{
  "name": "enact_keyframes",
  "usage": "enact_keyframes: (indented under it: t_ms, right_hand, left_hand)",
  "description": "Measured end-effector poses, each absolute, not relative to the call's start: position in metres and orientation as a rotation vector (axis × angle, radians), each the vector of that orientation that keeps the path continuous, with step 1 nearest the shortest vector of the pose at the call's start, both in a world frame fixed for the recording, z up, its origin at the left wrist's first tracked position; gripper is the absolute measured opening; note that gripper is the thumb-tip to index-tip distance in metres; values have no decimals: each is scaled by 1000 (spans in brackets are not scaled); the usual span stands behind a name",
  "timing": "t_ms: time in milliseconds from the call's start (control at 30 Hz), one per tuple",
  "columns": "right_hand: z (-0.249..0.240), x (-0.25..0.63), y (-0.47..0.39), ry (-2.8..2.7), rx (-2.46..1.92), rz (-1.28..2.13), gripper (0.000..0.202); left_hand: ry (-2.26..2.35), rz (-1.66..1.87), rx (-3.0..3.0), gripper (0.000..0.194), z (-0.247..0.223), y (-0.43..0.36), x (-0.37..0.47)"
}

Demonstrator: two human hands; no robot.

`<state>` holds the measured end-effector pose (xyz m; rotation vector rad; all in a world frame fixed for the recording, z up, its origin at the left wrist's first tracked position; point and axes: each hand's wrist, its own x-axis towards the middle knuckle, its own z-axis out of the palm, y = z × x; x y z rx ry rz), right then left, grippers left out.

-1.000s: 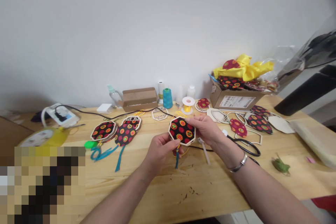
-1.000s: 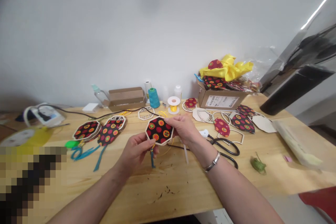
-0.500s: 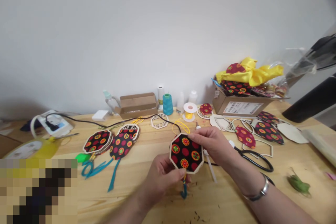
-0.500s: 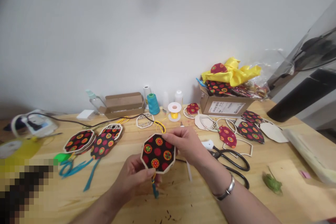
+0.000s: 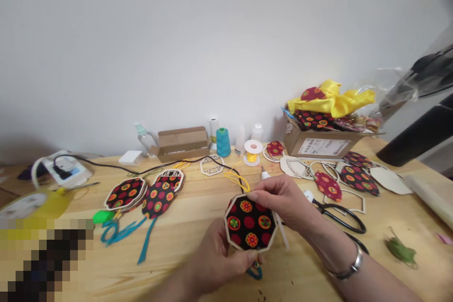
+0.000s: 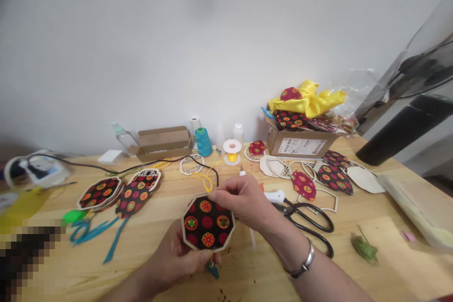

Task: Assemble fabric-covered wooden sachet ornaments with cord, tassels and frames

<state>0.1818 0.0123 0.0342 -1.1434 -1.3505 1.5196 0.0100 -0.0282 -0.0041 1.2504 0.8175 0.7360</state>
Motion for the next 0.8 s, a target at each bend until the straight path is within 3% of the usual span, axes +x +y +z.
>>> enact_keyframes:
  t_ms: [800]
  right_hand:
    - [35,181,11,-1356,-1089,1519,24]
  left_hand:
    - [814,734,1288,11,-4,-29,8]
